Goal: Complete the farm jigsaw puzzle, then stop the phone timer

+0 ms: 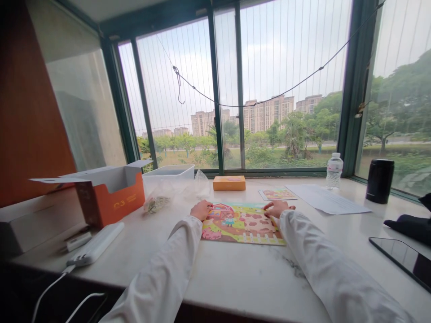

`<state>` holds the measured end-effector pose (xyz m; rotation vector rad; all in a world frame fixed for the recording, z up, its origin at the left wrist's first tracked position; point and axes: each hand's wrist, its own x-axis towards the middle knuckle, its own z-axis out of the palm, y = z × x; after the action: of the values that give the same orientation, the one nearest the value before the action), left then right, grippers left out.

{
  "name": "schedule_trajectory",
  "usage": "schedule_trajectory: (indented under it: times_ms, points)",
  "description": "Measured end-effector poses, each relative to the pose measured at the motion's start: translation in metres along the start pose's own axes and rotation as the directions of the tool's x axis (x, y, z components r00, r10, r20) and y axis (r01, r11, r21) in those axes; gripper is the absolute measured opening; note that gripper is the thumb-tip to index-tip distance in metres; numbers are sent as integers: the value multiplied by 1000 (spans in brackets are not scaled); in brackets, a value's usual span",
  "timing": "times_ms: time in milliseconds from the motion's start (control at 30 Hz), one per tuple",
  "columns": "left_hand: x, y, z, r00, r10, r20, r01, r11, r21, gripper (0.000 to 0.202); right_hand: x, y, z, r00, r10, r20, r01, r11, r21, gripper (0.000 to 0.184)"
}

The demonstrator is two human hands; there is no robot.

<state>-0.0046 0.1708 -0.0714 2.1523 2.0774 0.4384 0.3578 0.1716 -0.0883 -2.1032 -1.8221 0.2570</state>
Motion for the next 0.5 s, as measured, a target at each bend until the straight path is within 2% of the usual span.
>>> schedule_trajectory:
  times_ms: [300,400,500]
  points:
    - [1,2,-1,1000,24,-3,-24,1000,-1,33,-25,4,-18,996,81,-45,-84,995,-49,21]
    - [2,-1,-3,999,35,6,-35,999,-11,35,-30,5,-21,994,73,-85,-80,994,-79,21]
    - [5,-11,-11,998,59,10,-58,998,-25,39,-37,-8,-20,993,22,-116,-33,995,-98,24]
